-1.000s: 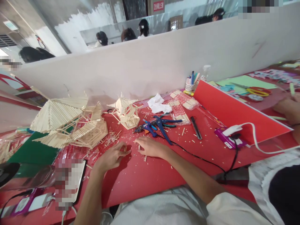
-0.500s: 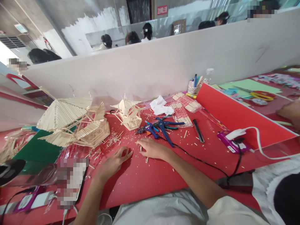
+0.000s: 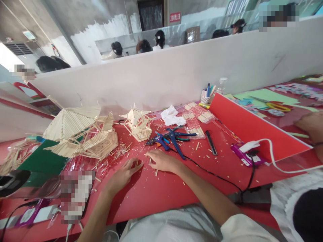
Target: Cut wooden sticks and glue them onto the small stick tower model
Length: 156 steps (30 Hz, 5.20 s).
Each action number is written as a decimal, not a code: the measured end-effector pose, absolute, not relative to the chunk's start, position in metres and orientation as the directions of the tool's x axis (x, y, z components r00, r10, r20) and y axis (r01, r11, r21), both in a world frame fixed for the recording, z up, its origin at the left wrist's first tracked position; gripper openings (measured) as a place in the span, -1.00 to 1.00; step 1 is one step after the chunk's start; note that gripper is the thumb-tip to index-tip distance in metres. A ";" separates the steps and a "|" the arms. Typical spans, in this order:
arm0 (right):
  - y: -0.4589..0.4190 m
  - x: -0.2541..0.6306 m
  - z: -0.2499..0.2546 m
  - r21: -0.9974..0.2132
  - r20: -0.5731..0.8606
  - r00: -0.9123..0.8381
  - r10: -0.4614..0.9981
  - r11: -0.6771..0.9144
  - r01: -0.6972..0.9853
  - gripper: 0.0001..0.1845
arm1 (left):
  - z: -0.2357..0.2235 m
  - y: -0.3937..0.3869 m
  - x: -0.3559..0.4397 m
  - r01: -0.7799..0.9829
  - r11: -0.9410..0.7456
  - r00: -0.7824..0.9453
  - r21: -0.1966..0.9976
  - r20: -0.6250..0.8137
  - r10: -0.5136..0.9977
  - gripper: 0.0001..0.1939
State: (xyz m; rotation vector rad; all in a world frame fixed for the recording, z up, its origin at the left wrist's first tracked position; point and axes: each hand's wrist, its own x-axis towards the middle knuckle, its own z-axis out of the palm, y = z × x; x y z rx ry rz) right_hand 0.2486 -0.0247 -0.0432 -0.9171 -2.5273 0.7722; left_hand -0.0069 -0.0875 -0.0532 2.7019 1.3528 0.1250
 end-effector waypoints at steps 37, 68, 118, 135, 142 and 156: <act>-0.022 0.251 -0.045 -0.586 0.158 -0.747 0.645 0.671 0.455 -0.72 | -0.061 -0.104 0.017 0.890 -0.421 0.440 -0.176 0.079 0.895 -0.36; -0.022 0.248 -0.054 -0.571 0.178 -0.755 0.631 0.691 0.443 -0.66 | -0.027 -0.083 -0.019 0.934 -0.308 0.278 0.180 0.175 0.944 -0.41; -0.026 0.211 -0.062 -0.996 0.073 -0.551 0.831 0.085 -0.003 -0.70 | -0.053 -0.060 0.022 0.267 -0.215 0.043 0.940 0.211 0.977 -0.73; -0.023 0.215 -0.059 -0.987 0.121 -0.520 0.845 0.158 0.026 -0.72 | -0.055 -0.042 -0.040 0.607 -0.180 -0.244 0.774 0.397 0.885 -0.70; -0.023 0.216 -0.063 -0.988 0.115 -0.535 0.837 0.154 0.029 -0.72 | -0.059 -0.039 -0.069 0.785 0.028 -0.319 0.619 0.365 0.875 -0.74; -0.022 0.219 -0.058 -0.983 0.118 -0.488 0.865 0.170 0.065 -0.75 | -0.058 -0.040 -0.069 0.839 0.021 -0.289 0.544 0.412 0.864 -0.74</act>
